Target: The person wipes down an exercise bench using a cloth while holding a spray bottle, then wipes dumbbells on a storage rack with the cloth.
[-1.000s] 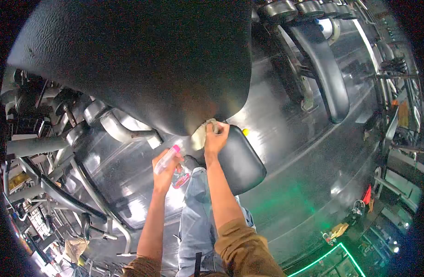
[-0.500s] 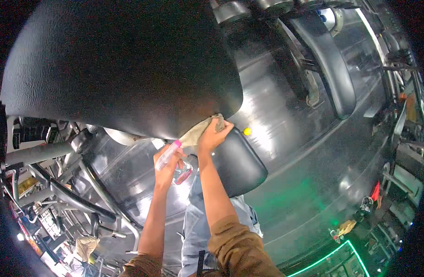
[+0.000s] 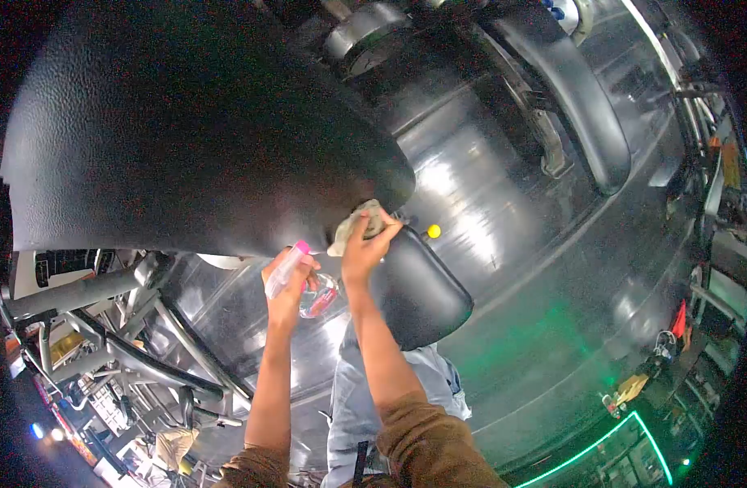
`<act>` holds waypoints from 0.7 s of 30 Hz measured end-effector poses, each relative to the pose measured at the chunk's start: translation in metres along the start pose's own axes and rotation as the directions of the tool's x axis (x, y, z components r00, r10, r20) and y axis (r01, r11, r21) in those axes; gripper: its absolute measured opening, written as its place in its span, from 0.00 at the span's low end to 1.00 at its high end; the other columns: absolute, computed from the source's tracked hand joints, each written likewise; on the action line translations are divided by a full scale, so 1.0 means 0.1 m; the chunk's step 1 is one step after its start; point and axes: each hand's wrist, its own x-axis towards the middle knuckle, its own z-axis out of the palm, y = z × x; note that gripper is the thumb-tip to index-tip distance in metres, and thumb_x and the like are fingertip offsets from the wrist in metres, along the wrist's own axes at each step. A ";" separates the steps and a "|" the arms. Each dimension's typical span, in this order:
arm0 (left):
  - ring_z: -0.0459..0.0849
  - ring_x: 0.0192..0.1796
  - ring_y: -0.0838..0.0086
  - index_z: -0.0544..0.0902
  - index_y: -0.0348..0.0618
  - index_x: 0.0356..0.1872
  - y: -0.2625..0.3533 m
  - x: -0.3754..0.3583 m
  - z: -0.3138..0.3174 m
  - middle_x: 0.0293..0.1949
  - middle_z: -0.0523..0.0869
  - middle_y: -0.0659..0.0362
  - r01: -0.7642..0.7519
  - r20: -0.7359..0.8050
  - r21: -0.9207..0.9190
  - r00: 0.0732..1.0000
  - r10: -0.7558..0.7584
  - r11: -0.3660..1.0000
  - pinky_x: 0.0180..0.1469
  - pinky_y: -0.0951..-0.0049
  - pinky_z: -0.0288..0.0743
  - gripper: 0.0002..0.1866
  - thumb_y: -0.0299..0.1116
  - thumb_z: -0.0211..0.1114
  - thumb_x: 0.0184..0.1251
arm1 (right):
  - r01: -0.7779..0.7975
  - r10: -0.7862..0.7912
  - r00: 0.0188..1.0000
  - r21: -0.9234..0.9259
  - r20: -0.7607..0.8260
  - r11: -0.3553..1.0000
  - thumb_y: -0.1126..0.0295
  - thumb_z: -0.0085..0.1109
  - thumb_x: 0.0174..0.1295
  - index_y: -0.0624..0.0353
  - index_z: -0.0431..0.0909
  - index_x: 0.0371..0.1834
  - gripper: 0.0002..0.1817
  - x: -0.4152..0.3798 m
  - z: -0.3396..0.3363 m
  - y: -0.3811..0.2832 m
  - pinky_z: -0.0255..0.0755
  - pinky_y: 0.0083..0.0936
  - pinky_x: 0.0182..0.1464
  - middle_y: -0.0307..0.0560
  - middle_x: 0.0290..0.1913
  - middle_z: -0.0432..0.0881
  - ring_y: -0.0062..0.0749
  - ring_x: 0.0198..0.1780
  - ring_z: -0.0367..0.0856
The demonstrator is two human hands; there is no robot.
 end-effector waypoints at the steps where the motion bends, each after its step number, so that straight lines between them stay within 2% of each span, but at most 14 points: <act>1: 0.78 0.23 0.80 0.82 0.37 0.34 0.02 0.02 0.01 0.29 0.85 0.58 0.004 0.006 -0.014 1.000 -0.004 1.000 0.28 0.78 0.73 0.06 0.29 0.64 0.68 | 0.001 -0.001 1.000 0.008 -0.003 1.000 0.71 0.58 0.67 0.62 0.68 0.52 0.14 0.11 0.00 0.14 0.70 0.35 0.55 0.53 0.46 0.77 0.40 0.49 0.77; 3: 0.78 0.23 0.83 0.83 0.37 0.35 0.07 0.07 0.03 0.29 0.86 0.60 0.003 0.014 -0.021 1.000 -0.003 1.000 0.28 0.79 0.73 0.03 0.26 0.64 0.67 | -0.258 0.262 0.956 0.049 -0.129 0.965 0.70 0.57 0.68 0.62 0.67 0.51 0.14 0.30 0.04 0.19 0.69 0.35 0.55 0.52 0.46 0.77 0.39 0.49 0.77; 4: 0.78 0.23 0.83 0.83 0.38 0.35 0.11 0.09 0.04 0.28 0.86 0.60 -0.026 0.021 0.002 0.999 0.026 1.000 0.28 0.79 0.73 0.04 0.27 0.65 0.67 | -0.290 0.292 0.944 0.033 -0.153 0.956 0.69 0.57 0.68 0.62 0.67 0.51 0.14 0.34 0.06 0.11 0.69 0.35 0.55 0.52 0.47 0.77 0.39 0.48 0.77; 5: 0.77 0.22 0.83 0.83 0.38 0.34 0.14 0.11 0.06 0.28 0.86 0.60 -0.051 0.029 0.024 0.998 0.050 0.998 0.27 0.79 0.73 0.05 0.29 0.65 0.67 | -0.291 0.293 0.943 0.037 -0.156 0.956 0.69 0.57 0.68 0.62 0.67 0.51 0.14 0.34 0.04 0.04 0.69 0.35 0.55 0.52 0.47 0.77 0.39 0.48 0.77; 7: 0.77 0.22 0.83 0.84 0.38 0.33 0.21 0.16 0.08 0.26 0.85 0.62 -0.058 0.032 0.068 0.998 0.056 0.996 0.26 0.80 0.72 0.06 0.30 0.66 0.67 | -0.125 0.130 0.987 0.062 -0.090 0.990 0.71 0.59 0.66 0.62 0.69 0.50 0.13 0.32 0.00 -0.24 0.69 0.35 0.56 0.53 0.46 0.78 0.40 0.49 0.78; 8: 0.77 0.21 0.84 0.84 0.38 0.31 0.21 0.18 0.09 0.25 0.85 0.63 -0.059 0.031 0.108 0.998 0.056 0.992 0.25 0.80 0.71 0.07 0.31 0.68 0.66 | -0.128 0.133 0.987 0.057 -0.091 0.990 0.71 0.59 0.66 0.62 0.69 0.50 0.13 0.32 0.00 -0.36 0.69 0.35 0.56 0.53 0.46 0.78 0.40 0.49 0.78; 10: 0.76 0.21 0.84 0.84 0.39 0.30 0.21 0.24 0.12 0.23 0.84 0.63 -0.054 0.061 0.126 0.997 0.047 0.991 0.25 0.80 0.70 0.08 0.32 0.69 0.65 | 0.081 -0.082 0.996 0.024 0.038 0.996 0.72 0.61 0.65 0.63 0.72 0.49 0.13 0.34 -0.07 -0.52 0.69 0.34 0.56 0.54 0.45 0.79 0.40 0.49 0.78; 13: 0.76 0.22 0.84 0.84 0.38 0.28 0.15 0.35 0.14 0.18 0.81 0.64 -0.102 0.084 0.229 0.993 0.084 0.968 0.25 0.79 0.68 0.10 0.34 0.71 0.64 | 0.165 -0.165 0.986 0.001 0.021 0.986 0.73 0.62 0.64 0.64 0.73 0.48 0.12 0.44 -0.10 -0.43 0.69 0.32 0.56 0.54 0.45 0.80 0.40 0.50 0.79; 14: 0.76 0.22 0.84 0.83 0.38 0.28 0.13 0.36 0.15 0.18 0.81 0.64 -0.124 0.075 0.250 0.991 0.108 0.960 0.25 0.78 0.69 0.11 0.35 0.71 0.63 | 0.122 -0.124 0.992 -0.059 -0.033 0.991 0.70 0.61 0.66 0.63 0.73 0.48 0.13 0.49 -0.09 -0.39 0.69 0.30 0.56 0.51 0.45 0.80 0.36 0.49 0.78; 15: 0.76 0.22 0.84 0.83 0.38 0.27 0.11 0.35 0.14 0.18 0.80 0.63 -0.143 0.067 0.273 0.989 0.129 0.951 0.26 0.78 0.69 0.11 0.35 0.71 0.63 | 0.123 -0.125 0.992 -0.057 -0.035 0.991 0.70 0.61 0.66 0.63 0.73 0.48 0.13 0.58 -0.09 -0.33 0.69 0.30 0.56 0.51 0.45 0.80 0.36 0.49 0.78; 17: 0.75 0.22 0.84 0.83 0.38 0.27 0.08 0.34 0.09 0.18 0.80 0.63 -0.138 0.090 0.269 0.989 0.118 0.953 0.26 0.78 0.69 0.11 0.35 0.72 0.62 | -0.194 0.196 0.976 0.029 -0.096 0.981 0.66 0.62 0.67 0.63 0.73 0.49 0.14 0.79 -0.10 -0.16 0.69 0.27 0.55 0.46 0.42 0.80 0.30 0.48 0.77; 18: 0.75 0.23 0.83 0.83 0.38 0.27 0.08 0.35 0.06 0.19 0.80 0.64 -0.132 0.115 0.264 0.988 0.105 0.956 0.27 0.78 0.69 0.11 0.35 0.72 0.61 | -0.251 0.255 0.965 0.062 -0.059 0.966 0.62 0.63 0.67 0.63 0.75 0.48 0.16 0.87 -0.10 -0.14 0.69 0.25 0.53 0.43 0.40 0.80 0.27 0.46 0.76; 19: 0.75 0.23 0.83 0.83 0.38 0.27 0.09 0.35 0.05 0.19 0.80 0.64 -0.135 0.121 0.263 0.987 0.106 0.955 0.27 0.78 0.69 0.11 0.35 0.72 0.61 | -0.249 0.253 0.965 0.064 -0.065 0.966 0.62 0.63 0.67 0.63 0.75 0.48 0.16 0.91 -0.12 -0.12 0.69 0.25 0.53 0.43 0.40 0.80 0.27 0.46 0.76; 21: 0.75 0.23 0.83 0.83 0.38 0.27 0.10 0.34 0.04 0.20 0.82 0.62 -0.169 0.135 0.336 0.982 0.130 0.926 0.28 0.79 0.69 0.09 0.32 0.72 0.60 | -0.124 0.121 0.991 0.041 0.058 0.991 0.61 0.65 0.66 0.62 0.77 0.46 0.16 0.95 -0.20 -0.15 0.71 0.24 0.50 0.42 0.40 0.81 0.25 0.43 0.77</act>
